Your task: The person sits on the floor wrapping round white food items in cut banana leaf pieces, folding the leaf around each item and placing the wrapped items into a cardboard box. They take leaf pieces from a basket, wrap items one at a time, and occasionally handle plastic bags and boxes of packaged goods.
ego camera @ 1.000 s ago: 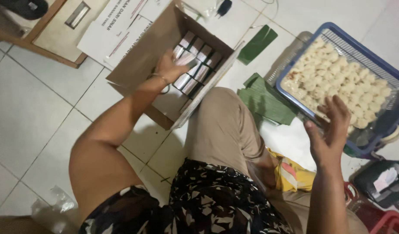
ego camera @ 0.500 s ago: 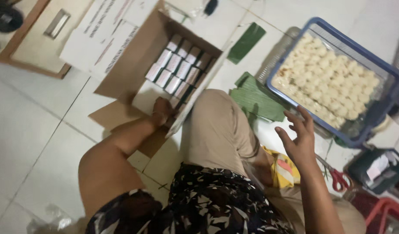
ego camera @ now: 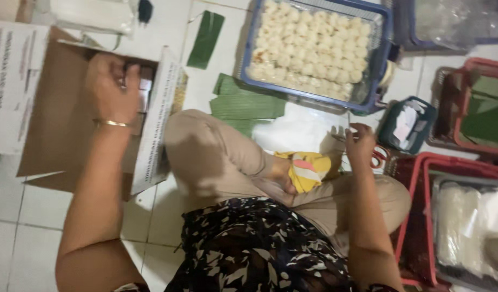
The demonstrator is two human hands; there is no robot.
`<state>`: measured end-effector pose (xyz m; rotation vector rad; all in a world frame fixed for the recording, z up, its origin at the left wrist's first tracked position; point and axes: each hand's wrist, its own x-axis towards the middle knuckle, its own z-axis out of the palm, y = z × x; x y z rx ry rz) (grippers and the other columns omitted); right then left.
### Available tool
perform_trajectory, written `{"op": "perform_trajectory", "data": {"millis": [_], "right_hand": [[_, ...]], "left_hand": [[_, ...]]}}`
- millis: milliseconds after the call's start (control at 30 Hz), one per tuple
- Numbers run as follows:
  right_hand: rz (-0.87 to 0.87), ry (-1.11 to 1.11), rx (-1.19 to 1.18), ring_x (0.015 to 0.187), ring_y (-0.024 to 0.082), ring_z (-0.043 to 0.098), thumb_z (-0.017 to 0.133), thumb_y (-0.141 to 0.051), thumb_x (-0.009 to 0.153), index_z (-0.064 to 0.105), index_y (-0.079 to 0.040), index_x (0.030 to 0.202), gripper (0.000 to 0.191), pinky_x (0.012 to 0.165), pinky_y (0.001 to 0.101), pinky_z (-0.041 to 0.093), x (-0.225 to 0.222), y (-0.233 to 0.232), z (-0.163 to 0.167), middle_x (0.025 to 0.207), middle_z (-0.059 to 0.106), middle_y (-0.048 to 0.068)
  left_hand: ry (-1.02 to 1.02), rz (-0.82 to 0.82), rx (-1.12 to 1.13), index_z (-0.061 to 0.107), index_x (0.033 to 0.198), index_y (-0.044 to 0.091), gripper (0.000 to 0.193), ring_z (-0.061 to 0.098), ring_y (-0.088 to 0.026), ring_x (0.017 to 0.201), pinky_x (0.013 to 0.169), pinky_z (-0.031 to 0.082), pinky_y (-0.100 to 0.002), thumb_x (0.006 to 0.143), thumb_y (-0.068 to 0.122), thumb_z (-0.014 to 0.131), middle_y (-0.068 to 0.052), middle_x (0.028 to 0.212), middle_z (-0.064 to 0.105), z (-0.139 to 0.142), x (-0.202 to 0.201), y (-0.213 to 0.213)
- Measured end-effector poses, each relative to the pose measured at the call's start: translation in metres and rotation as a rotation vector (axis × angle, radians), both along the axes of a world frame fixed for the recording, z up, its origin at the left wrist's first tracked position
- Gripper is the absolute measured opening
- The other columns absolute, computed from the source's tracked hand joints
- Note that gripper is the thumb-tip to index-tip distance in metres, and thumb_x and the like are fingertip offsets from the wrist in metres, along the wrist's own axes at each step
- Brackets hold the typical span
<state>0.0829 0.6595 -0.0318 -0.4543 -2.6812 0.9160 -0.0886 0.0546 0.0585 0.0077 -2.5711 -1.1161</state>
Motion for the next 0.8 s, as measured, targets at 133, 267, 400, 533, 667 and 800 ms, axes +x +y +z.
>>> {"op": "perform_trajectory", "data": {"millis": [133,267,400,533,667,800], "right_hand": [[-0.024,0.011,0.0,0.083,0.03,0.072,0.073,-0.01,0.09,0.075,-0.002,0.11,0.021,0.076,0.0398,0.057,-0.002,-0.007,-0.007,0.104,0.071,0.019],[0.038,-0.068,-0.141,0.082,0.031,0.072,0.069,-0.009,0.091,0.074,-0.002,0.111,0.021,0.077,0.0394,0.057,-0.008,-0.022,-0.002,0.103,0.072,0.018],[0.084,-0.041,-0.113,0.088,0.033,0.071,0.068,-0.006,0.089,0.074,-0.002,0.107,0.019,0.081,0.0402,0.057,-0.007,-0.023,0.004,0.103,0.072,0.019],[0.072,0.003,-0.147,0.089,0.034,0.071,0.067,-0.007,0.089,0.074,-0.001,0.107,0.02,0.081,0.0382,0.058,-0.011,-0.013,0.003,0.104,0.07,0.019],[0.036,0.001,-0.165,0.088,0.033,0.072,0.067,-0.009,0.09,0.075,-0.003,0.107,0.019,0.08,0.0381,0.058,-0.018,-0.005,-0.003,0.106,0.071,0.017],[-0.029,-0.048,-0.183,0.084,0.032,0.072,0.068,-0.011,0.09,0.076,-0.005,0.106,0.019,0.078,0.0386,0.057,-0.02,0.0,-0.008,0.106,0.071,0.016]], "left_hand": [[-0.006,-0.356,0.161,0.065,0.119,0.009,0.028,0.07,-0.029,0.08,0.073,0.058,-0.038,0.091,0.005,0.064,-0.013,0.104,0.07,-0.037,0.018,0.185],[-0.33,-0.694,-0.227,0.075,0.092,0.014,0.013,0.068,-0.038,0.091,0.08,0.055,-0.052,0.09,0.013,0.062,-0.016,0.097,0.069,-0.116,0.065,0.353],[-0.306,-0.806,-0.291,0.068,0.106,0.0,0.038,0.061,-0.041,0.104,0.091,0.051,-0.05,0.076,0.022,0.072,-0.023,0.113,0.061,-0.149,0.112,0.429],[-0.091,-0.935,-0.408,0.065,0.113,-0.001,0.043,0.057,-0.037,0.116,0.101,0.049,-0.046,0.073,0.014,0.073,-0.019,0.122,0.059,-0.156,0.126,0.449],[-0.099,-1.039,-0.43,0.069,0.1,0.001,0.04,0.058,-0.035,0.113,0.096,0.05,-0.042,0.061,0.008,0.076,-0.019,0.119,0.062,-0.153,0.118,0.445],[-0.221,-0.744,-0.123,0.074,0.087,0.01,0.008,0.068,-0.029,0.098,0.089,0.056,-0.041,0.083,0.015,0.079,-0.011,0.1,0.072,-0.146,0.106,0.436]]}}
